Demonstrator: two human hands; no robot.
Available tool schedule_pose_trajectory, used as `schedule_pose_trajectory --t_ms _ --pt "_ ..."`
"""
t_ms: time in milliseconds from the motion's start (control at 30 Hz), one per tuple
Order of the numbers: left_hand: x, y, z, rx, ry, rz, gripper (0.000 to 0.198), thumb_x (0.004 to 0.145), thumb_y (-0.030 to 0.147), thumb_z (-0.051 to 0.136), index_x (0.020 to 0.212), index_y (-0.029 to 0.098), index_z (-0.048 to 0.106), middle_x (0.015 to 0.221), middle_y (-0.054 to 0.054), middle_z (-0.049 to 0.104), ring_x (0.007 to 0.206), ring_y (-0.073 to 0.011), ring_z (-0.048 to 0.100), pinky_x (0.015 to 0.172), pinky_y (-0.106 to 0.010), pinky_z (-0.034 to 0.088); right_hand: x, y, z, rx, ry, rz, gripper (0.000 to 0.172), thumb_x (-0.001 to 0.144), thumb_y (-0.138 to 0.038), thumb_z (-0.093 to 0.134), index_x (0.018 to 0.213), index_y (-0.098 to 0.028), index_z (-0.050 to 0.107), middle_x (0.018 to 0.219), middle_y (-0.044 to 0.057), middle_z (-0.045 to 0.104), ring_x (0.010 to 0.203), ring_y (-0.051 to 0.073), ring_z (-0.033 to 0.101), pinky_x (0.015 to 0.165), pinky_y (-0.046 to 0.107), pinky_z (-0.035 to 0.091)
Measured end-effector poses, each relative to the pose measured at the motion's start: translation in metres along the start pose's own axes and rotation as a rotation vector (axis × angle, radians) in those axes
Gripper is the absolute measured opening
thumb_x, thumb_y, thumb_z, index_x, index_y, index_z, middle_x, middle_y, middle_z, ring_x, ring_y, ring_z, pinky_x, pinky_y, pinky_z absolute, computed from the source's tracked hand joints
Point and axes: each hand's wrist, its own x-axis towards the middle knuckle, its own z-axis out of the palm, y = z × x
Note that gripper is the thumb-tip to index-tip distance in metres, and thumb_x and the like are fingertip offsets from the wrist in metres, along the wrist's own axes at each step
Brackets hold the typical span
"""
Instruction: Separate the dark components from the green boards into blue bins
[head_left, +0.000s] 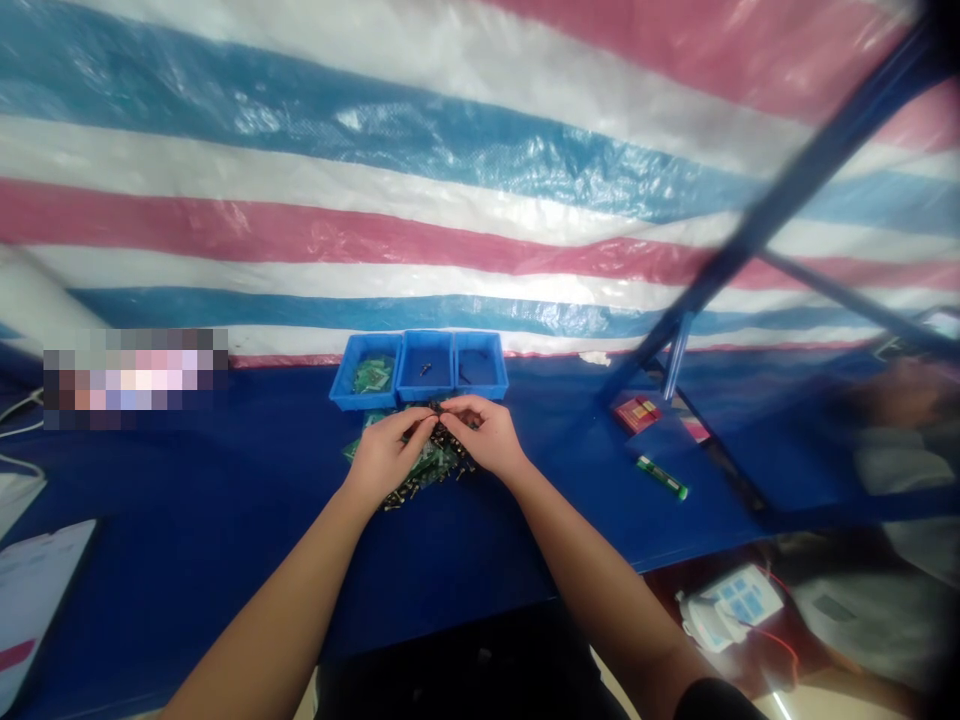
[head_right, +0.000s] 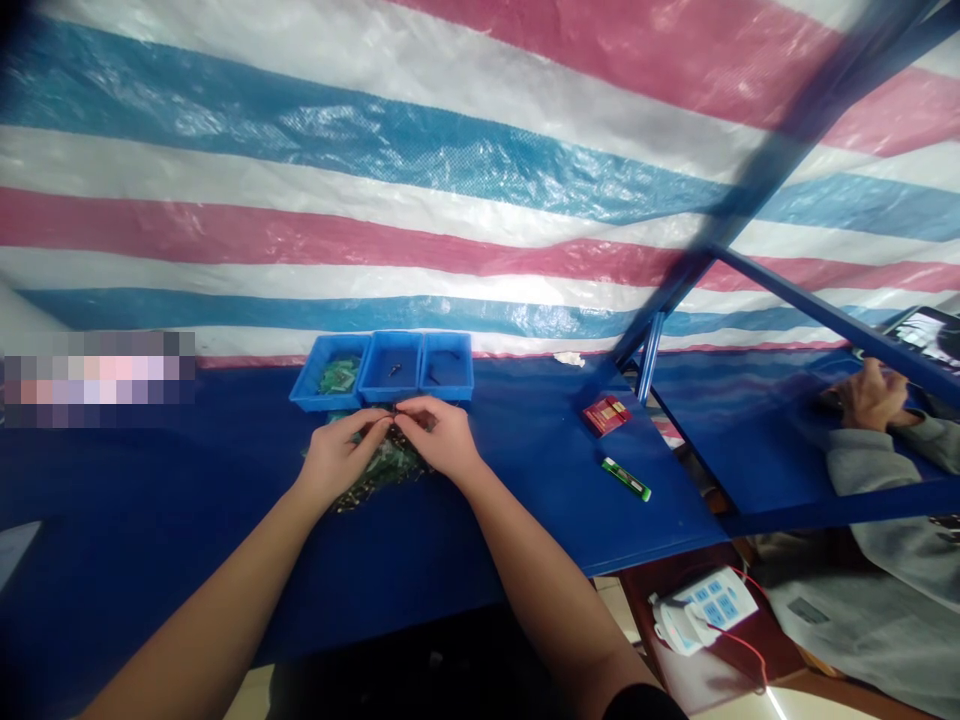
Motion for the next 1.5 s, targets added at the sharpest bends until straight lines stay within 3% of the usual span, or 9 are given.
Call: schedule_pose_trajectory --t_ms 200,467,833,1000,1167,1333,1500 --pt "0.000 -0.002 0.002 -0.007 0.038 -0.023 0.034 0.091 0.044 0.053 0.111 0.021 0.067 0.076 0.000 0.070 0.065 -0.0138 0.064 0.066 -0.022 0.051 0.001 -0.003 -0.001 0.002 0.016 0.002 0.019 0.081 -0.033 0.066 0.095 -0.020 0.071 0.091 0.005 0.074 0.081 0.019 0.070 0.076 0.031 0.057" --pt "0.000 -0.004 0.002 0.013 0.047 0.006 0.030 0.093 0.041 0.051 0.105 0.021 0.069 0.092 -0.002 0.074 0.073 -0.0137 0.067 0.069 -0.020 0.051 0.000 0.000 0.000 0.013 0.026 0.006 0.023 0.080 -0.034 0.068 0.097 -0.020 0.072 0.092 0.006 0.074 0.081 0.019 0.069 0.077 0.032 0.057" --pt "0.000 -0.002 0.003 -0.006 0.062 -0.039 0.033 0.092 0.045 0.052 0.111 0.021 0.066 0.078 -0.001 0.071 0.065 -0.0135 0.065 0.059 -0.020 0.047 0.001 -0.002 -0.001 0.017 0.028 0.009 0.021 0.079 -0.033 0.068 0.095 -0.019 0.072 0.092 0.006 0.074 0.082 0.019 0.069 0.077 0.031 0.057" --pt "0.000 -0.003 0.002 -0.002 0.035 -0.017 0.028 0.093 0.043 0.051 0.103 0.021 0.068 0.084 0.000 0.072 0.067 -0.0124 0.065 0.060 -0.020 0.047 0.000 -0.002 0.000 0.046 0.025 0.022 0.021 0.078 -0.033 0.069 0.094 -0.020 0.072 0.091 0.006 0.074 0.080 0.019 0.069 0.077 0.032 0.056" --pt "0.000 -0.001 0.002 -0.015 0.024 -0.032 0.029 0.094 0.042 0.049 0.101 0.020 0.067 0.074 0.001 0.071 0.064 -0.0133 0.066 0.062 -0.020 0.047 0.002 -0.001 0.000 0.156 0.017 0.109 0.022 0.075 -0.035 0.072 0.090 -0.019 0.072 0.086 0.005 0.073 0.077 0.018 0.068 0.075 0.031 0.056" --pt "0.000 0.000 0.003 0.006 0.006 -0.025 0.032 0.095 0.042 0.047 0.104 0.020 0.068 0.078 0.000 0.073 0.065 -0.0138 0.067 0.060 -0.020 0.048 0.010 0.003 -0.007 0.271 0.147 0.260 0.026 0.070 -0.037 0.075 0.087 -0.018 0.071 0.071 0.002 0.071 0.064 0.016 0.066 0.067 0.031 0.056" --pt "0.000 -0.001 0.003 0.029 -0.004 -0.028 0.033 0.094 0.042 0.047 0.103 0.020 0.070 0.080 -0.001 0.074 0.065 -0.0134 0.066 0.057 -0.020 0.046 0.015 0.009 -0.016 0.284 0.267 0.275 0.028 0.070 -0.038 0.075 0.088 -0.017 0.071 0.072 0.003 0.071 0.064 0.016 0.066 0.068 0.031 0.056"
